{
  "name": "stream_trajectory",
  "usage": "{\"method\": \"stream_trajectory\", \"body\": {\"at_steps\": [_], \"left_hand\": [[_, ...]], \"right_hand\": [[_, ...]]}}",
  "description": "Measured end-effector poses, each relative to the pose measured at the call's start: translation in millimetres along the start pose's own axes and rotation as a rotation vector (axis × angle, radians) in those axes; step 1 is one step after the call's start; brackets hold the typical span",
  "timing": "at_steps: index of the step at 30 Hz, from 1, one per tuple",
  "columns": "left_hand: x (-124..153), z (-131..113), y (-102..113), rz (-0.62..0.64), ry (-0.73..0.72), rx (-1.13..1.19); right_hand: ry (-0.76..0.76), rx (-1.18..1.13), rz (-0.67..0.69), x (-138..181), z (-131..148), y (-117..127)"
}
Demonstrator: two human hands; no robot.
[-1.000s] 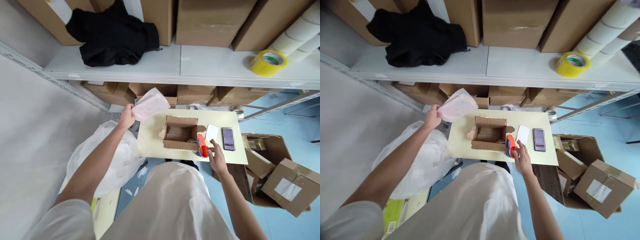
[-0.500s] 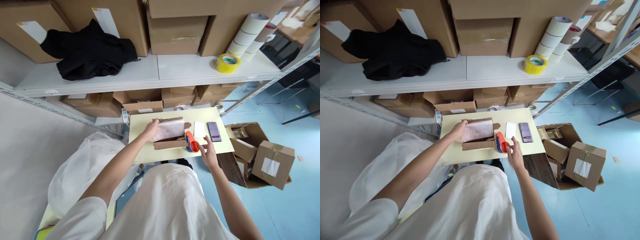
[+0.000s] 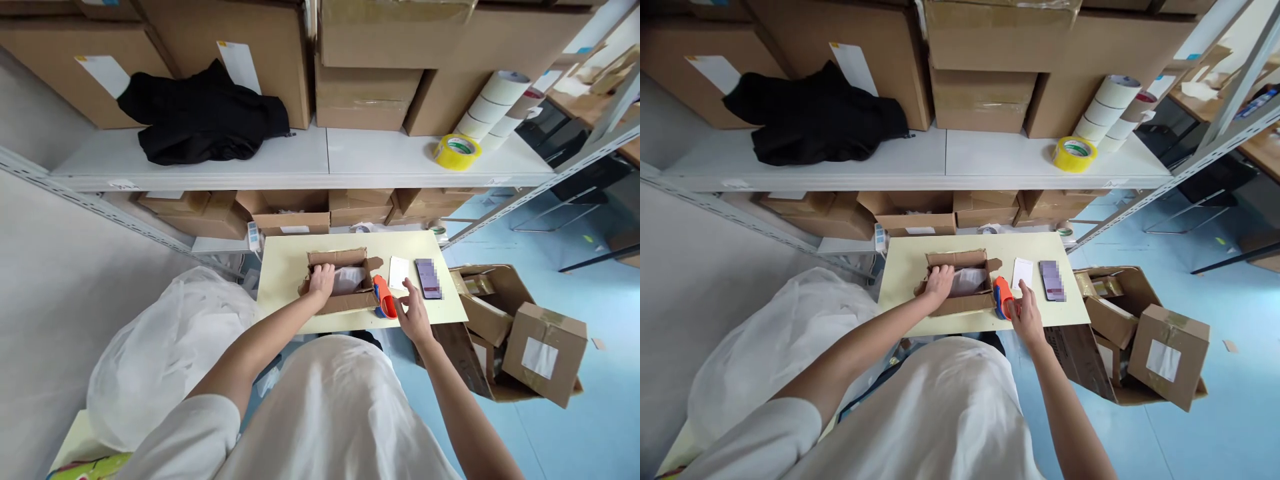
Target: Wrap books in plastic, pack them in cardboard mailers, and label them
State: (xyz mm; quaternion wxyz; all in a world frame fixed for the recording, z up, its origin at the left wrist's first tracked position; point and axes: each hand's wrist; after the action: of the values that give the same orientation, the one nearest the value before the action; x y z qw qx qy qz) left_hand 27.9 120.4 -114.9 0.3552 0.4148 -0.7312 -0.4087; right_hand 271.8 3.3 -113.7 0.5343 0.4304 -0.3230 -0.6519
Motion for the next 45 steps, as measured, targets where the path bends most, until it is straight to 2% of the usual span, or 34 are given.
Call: {"method": "stream_trajectory", "body": {"at_steps": [3, 5, 6, 8, 9, 10, 11, 13, 15, 17, 20, 22, 26, 31, 33, 38, 41, 45], "left_hand": [[5.4, 0.0, 15.8, -0.061, -0.063, 0.039], [19.1, 16.0, 26.6, -0.181, -0.078, 0.107], [30.1, 29.2, 29.3, -0.262, -0.054, 0.152], [57.6, 61.8, 26.7, -0.406, 0.092, 0.252], [72.1, 78.7, 21.4, -0.411, 0.173, 0.292], [85.6, 93.9, 14.2, -0.345, 0.235, 0.308], [96.8, 106.0, 5.8, -0.223, 0.257, 0.304], [109.5, 117.8, -10.9, -0.038, 0.147, 0.322], [108.6, 113.7, -22.5, 0.037, -0.005, 0.347], [98.9, 101.7, -26.4, 0.016, -0.104, 0.369], [83.5, 88.2, -22.3, -0.035, -0.145, 0.352], [78.3, 87.3, -18.5, -0.036, -0.153, 0.315], [75.0, 94.1, -16.7, -0.046, -0.142, 0.332], [71.5, 90.8, -24.2, -0.207, -0.049, 0.570], [70.7, 86.8, -27.0, -0.264, 0.005, 0.652], [67.2, 82.9, -32.0, -0.300, 0.119, 0.782], [63.0, 85.6, -36.7, -0.360, 0.194, 0.935], [59.3, 91.0, -41.9, -0.352, 0.208, 1.070]], "right_hand": [[-0.012, 0.021, 0.068, -14.6, -0.5, -13.1], [-0.025, 0.042, 0.092, -24.7, -6.7, -24.9], [-0.030, 0.049, 0.113, -29.5, -11.7, -31.0], [-0.025, 0.071, 0.186, -38.7, -23.9, -42.1], [-0.011, 0.094, 0.235, -43.0, -30.1, -46.1], [0.015, 0.125, 0.286, -47.2, -35.5, -48.8], [0.059, 0.162, 0.336, -51.3, -39.7, -50.1], [0.189, 0.234, 0.422, -59.5, -42.8, -48.7], [0.337, 0.283, 0.481, -67.6, -38.2, -44.3], [0.460, 0.307, 0.514, -75.0, -28.5, -40.1], [0.580, 0.302, 0.554, -83.1, -15.0, -38.5], [0.619, 0.259, 0.577, -85.6, -11.2, -40.5], [0.570, 0.106, 0.522, -82.5, -10.4, -48.2], [0.265, -0.028, 0.335, -82.4, 0.3, -57.2], [0.203, -0.030, 0.292, -91.3, 5.1, -58.9], [0.263, -0.079, 0.458, -119.5, 9.7, -56.1], [0.274, -0.055, 0.462, -127.1, 9.9, -51.1], [0.375, -0.043, 0.466, -133.9, 7.6, -47.4]]}}
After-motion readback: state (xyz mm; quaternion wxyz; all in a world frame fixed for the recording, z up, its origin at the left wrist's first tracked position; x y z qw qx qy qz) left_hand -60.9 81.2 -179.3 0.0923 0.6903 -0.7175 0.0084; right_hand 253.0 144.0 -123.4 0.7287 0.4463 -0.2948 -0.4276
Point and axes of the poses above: each hand's wrist, its own x-axis away from the middle knuckle, its own y-axis out of the back of the hand, z = x × y, and after that the axes turned 15 degrees about x, right-handed
